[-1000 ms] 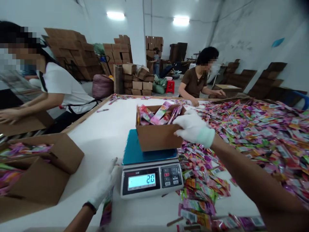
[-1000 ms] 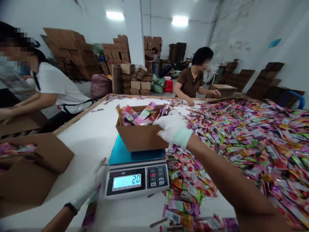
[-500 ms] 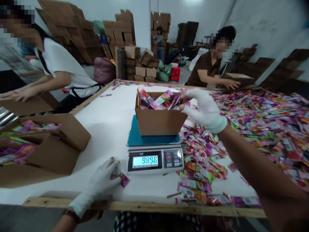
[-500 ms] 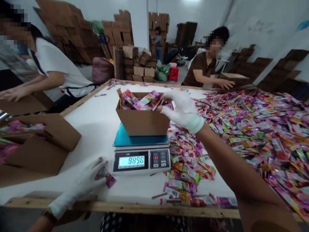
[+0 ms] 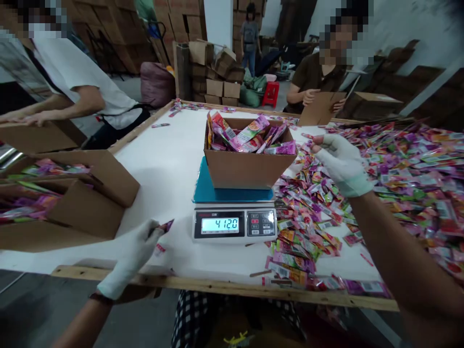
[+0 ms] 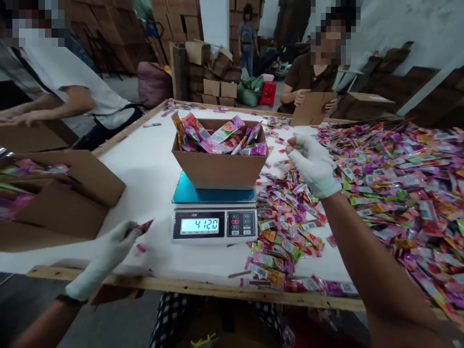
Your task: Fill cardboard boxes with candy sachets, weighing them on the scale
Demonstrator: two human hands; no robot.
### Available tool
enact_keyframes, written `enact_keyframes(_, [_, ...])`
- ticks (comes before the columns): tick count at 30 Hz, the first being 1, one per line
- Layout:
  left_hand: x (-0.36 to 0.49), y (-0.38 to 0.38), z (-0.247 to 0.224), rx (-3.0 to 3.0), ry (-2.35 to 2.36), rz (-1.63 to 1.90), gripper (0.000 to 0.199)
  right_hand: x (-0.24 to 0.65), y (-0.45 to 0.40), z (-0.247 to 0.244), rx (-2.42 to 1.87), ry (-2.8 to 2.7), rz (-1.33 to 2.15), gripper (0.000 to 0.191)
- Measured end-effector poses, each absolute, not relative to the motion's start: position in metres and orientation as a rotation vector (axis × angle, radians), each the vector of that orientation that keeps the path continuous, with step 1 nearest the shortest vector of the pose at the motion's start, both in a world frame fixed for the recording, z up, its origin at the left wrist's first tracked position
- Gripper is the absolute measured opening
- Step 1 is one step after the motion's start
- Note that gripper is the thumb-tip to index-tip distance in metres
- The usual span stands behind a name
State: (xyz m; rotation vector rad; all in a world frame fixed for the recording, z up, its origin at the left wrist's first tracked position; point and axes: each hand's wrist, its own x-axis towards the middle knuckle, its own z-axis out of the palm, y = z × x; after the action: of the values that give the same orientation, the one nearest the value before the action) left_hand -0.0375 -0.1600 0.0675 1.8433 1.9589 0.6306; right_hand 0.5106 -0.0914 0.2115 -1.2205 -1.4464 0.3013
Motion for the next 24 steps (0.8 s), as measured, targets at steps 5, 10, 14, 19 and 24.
enact_keyframes(5, [-0.01,-0.152,0.144,1.717,1.967,0.915,0.021,0.506,-0.092,0.213,-1.218,-1.416,0.357,0.033])
enact_keyframes(10, [0.038,-0.151,0.207,1.852,1.727,1.299,0.02,0.5,-0.098,0.211,-1.211,-1.443,0.363,0.027])
enact_keyframes(14, [0.076,-0.141,0.254,2.136,1.485,1.562,0.02,0.478,-0.097,0.238,-1.141,-1.494,0.21,0.023])
enact_keyframes(19, [0.143,-0.141,0.295,2.377,1.034,1.574,0.017,0.419,-0.061,0.304,-0.953,-1.985,-0.032,0.028])
enact_keyframes(24, [0.192,-0.172,0.246,2.438,1.032,0.841,0.028,0.372,-0.021,0.332,-1.233,-2.636,-0.265,0.029])
